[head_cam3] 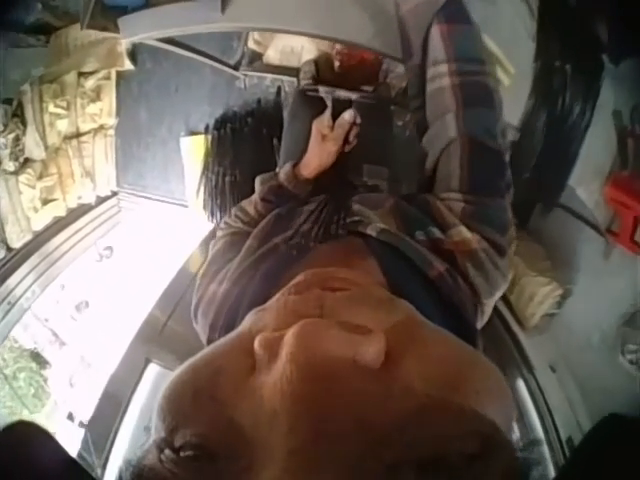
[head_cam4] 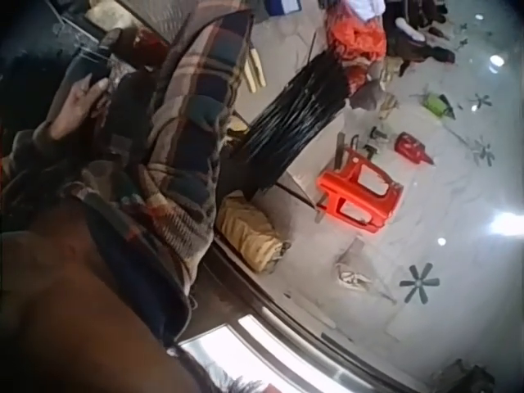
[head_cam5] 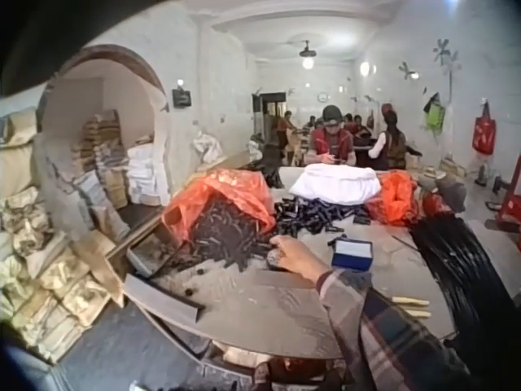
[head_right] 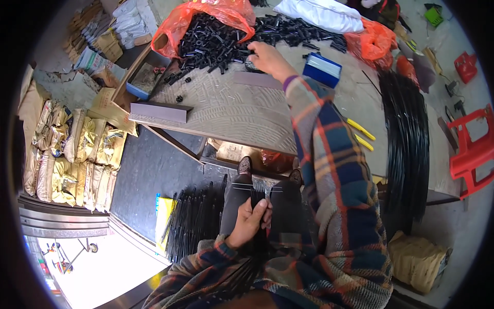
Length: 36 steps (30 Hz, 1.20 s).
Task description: Assembling bundles of black rods into components using pliers.
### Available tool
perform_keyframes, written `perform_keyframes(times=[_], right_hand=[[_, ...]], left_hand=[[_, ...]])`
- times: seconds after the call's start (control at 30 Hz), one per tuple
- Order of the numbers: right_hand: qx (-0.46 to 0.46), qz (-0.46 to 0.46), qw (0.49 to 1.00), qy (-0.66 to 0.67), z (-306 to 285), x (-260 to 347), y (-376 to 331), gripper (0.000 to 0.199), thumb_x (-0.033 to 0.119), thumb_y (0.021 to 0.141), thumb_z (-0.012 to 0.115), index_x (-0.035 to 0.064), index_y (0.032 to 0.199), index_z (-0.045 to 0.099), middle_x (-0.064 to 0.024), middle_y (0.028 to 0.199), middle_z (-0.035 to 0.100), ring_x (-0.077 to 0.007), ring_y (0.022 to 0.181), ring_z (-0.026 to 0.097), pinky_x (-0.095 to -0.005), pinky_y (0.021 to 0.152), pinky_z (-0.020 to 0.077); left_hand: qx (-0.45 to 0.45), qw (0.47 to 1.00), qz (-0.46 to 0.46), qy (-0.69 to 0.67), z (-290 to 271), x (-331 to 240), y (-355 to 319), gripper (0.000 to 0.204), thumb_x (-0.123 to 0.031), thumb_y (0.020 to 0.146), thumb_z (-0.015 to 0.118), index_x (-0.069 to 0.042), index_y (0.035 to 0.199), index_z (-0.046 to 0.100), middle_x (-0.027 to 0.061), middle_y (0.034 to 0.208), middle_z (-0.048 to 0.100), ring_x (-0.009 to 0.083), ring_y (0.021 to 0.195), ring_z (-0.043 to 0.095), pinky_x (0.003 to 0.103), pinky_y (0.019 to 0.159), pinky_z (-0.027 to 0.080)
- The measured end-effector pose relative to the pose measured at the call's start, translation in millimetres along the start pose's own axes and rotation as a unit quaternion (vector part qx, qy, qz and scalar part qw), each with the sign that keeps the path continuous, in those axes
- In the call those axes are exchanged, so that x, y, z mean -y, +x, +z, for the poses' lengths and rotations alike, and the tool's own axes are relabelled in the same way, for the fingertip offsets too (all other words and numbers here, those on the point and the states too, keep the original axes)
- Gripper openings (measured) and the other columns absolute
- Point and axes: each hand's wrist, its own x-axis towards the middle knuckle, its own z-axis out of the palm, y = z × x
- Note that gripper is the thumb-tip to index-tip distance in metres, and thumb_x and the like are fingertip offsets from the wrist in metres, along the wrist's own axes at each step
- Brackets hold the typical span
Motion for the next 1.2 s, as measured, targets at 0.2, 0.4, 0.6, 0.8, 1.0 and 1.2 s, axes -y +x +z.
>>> perform_keyframes(times=[0.2, 0.4, 0.6, 0.8, 1.0, 1.2], right_hand=[[-0.127, 0.175, 0.939, -0.266, 14.9, -12.8, 70.0, 0.027, 0.016, 0.075, 0.059, 0.0099, 0.1, 0.052, -0.0159, 0.101, 0.055, -0.0341, 0.094, 0.057, -0.0444, 0.077, 0.046], [-0.027, 0.071, 0.926, -0.37, -20.2, -114.8, 70.6, 0.028, 0.01, 0.077, 0.053, 0.0137, 0.104, 0.057, -0.0088, 0.095, 0.061, -0.0284, 0.093, 0.059, -0.043, 0.076, 0.0495], [0.042, 0.05, 0.873, -0.484, -21.8, -131.8, 75.6, 0.028, 0.01, 0.079, 0.05, 0.0145, 0.104, 0.06, -0.0125, 0.092, 0.061, -0.0289, 0.09, 0.058, -0.0403, 0.076, 0.049], [-0.08, -0.057, 0.994, -0.046, 5.2, -42.5, 79.6, 0.01, 0.015, 0.083, 0.052, 0.0105, 0.091, 0.057, -0.0104, 0.08, 0.062, -0.0293, 0.07, 0.06, -0.0381, 0.061, 0.0479], [0.12, -0.264, 0.928, -0.236, 70.6, 47.7, 59.1, 0.015, 0.009, 0.074, 0.055, 0.0099, 0.088, 0.059, -0.0064, 0.083, 0.06, -0.0262, 0.074, 0.062, -0.0378, 0.059, 0.0482], [0.117, -0.224, 0.935, -0.249, 71.5, 72.4, 46.3, 0.015, 0.014, 0.073, 0.059, 0.0083, 0.086, 0.061, -0.0108, 0.092, 0.056, -0.0296, 0.076, 0.061, -0.0411, 0.06, 0.0481]], left_hand=[[-0.033, 0.999, -0.008, -0.023, -19.8, -11.5, 14.0, 0.017, -0.02, 0.094, 0.044, -0.005, 0.088, 0.047, -0.0008, 0.061, 0.042, 0.0056, 0.05, 0.037, 0.019, 0.045, 0.03], [-0.04, 0.994, -0.057, -0.085, -39.0, -7.1, 34.2, 0.018, -0.022, 0.094, 0.043, -0.005, 0.088, 0.046, -0.0017, 0.061, 0.038, 0.0053, 0.05, 0.033, 0.019, 0.044, 0.027], [-0.04, 0.993, -0.071, -0.087, -40.9, -5.2, 44.5, 0.02, -0.023, 0.095, 0.042, -0.005, 0.088, 0.046, -0.0015, 0.06, 0.037, 0.0057, 0.05, 0.031, 0.02, 0.044, 0.027], [-0.032, 0.994, -0.07, -0.08, -44.2, -8.6, 44.3, 0.021, -0.023, 0.095, 0.041, -0.004, 0.088, 0.046, -0.0008, 0.06, 0.037, 0.0059, 0.05, 0.031, 0.02, 0.044, 0.027], [-0.027, 0.996, -0.047, -0.064, -30.8, -8.7, 29.3, 0.022, -0.024, 0.095, 0.04, -0.004, 0.088, 0.046, -0.0005, 0.06, 0.037, 0.0058, 0.05, 0.032, 0.02, 0.044, 0.028], [-0.021, 0.997, -0.033, -0.071, -27.7, -5.1, 9.6, 0.02, -0.024, 0.095, 0.042, -0.006, 0.089, 0.047, -0.002, 0.06, 0.038, 0.0043, 0.051, 0.033, 0.019, 0.044, 0.027]])
